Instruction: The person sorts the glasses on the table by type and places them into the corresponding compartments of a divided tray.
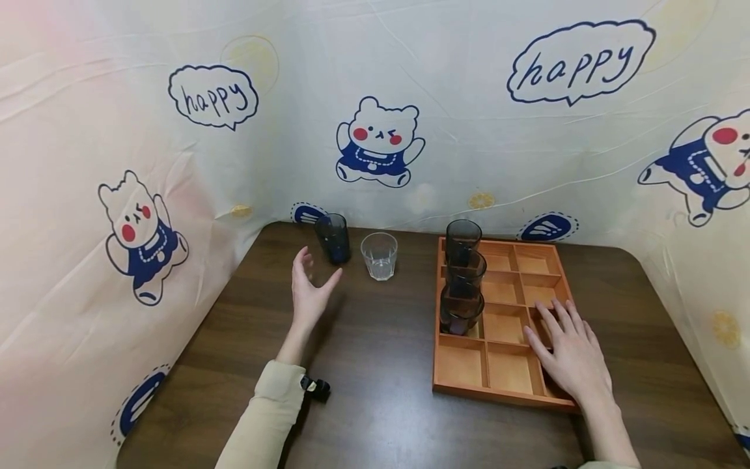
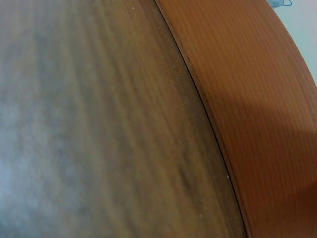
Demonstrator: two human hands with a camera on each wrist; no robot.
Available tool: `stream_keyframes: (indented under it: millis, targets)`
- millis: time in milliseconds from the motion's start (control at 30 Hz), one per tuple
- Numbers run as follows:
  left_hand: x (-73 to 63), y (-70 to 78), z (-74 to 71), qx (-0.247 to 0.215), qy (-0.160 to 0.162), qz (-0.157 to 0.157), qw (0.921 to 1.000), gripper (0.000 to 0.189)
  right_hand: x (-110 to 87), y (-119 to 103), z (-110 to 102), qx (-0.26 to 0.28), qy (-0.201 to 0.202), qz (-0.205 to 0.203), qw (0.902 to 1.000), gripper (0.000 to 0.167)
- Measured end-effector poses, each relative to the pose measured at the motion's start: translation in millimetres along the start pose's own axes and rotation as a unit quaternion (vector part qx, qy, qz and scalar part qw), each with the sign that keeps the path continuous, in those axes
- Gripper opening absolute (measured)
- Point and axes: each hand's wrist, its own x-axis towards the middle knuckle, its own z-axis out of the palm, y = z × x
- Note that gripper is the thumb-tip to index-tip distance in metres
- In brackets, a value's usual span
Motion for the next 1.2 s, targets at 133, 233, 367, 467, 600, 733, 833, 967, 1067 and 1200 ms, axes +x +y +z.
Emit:
stream_keyframes:
  millis: [133, 233, 367, 467, 600, 733, 833, 967, 1067, 1200]
  targets:
    - [8.9, -3.5, 0.4, 0.004, -0.009, -0.025, 0.9997, 0.09, -1.7, 1, 0, 0.0, -0.004, 0.003, 1.0, 0.069]
    - [18.6, -5.4, 0.8, 0.002, -0.02, -0.039, 0.999, 0.092, -2.7, 1, -2, -0.001, -0.002, 0.005, 1.0, 0.069]
    - [29.9, -8.6, 2.1, -0.003, -0.029, -0.063, 0.9976, 0.093, -2.6, 0, -3, 0.0, -0.001, 0.005, 1.0, 0.068]
    - [37.0, -10.5, 3.3, -0.006, -0.033, -0.078, 0.9964, 0.094, -2.1, -1, -2, 0.0, -0.006, 0.006, 1.0, 0.069]
    - [44.5, -12.7, 5.4, -0.009, -0.04, -0.088, 0.9953, 0.096, -1.2, -1, -1, -0.001, -0.009, 0.005, 0.9999, 0.071]
    - [48.6, -13.0, 7.5, -0.01, -0.045, -0.095, 0.9944, 0.098, -0.4, -1, -1, -0.002, -0.01, 0.004, 0.9999, 0.071]
    - [52.2, -14.3, 10.2, -0.004, -0.05, -0.101, 0.9936, 0.099, -0.4, -1, 0, -0.003, -0.009, 0.004, 0.9999, 0.07]
    - [57.2, -19.0, 14.3, 0.0, -0.055, -0.108, 0.9926, 0.101, -0.5, 0, 0, -0.003, -0.007, 0.004, 1.0, 0.07]
    - [60.0, -21.6, 17.0, -0.005, -0.055, -0.11, 0.9924, 0.101, -0.4, -1, 0, -0.002, -0.005, 0.003, 1.0, 0.07]
    - [63.1, -22.5, 19.7, -0.009, -0.052, -0.11, 0.9925, 0.101, -0.3, -1, 0, -0.002, -0.001, 0.001, 1.0, 0.069]
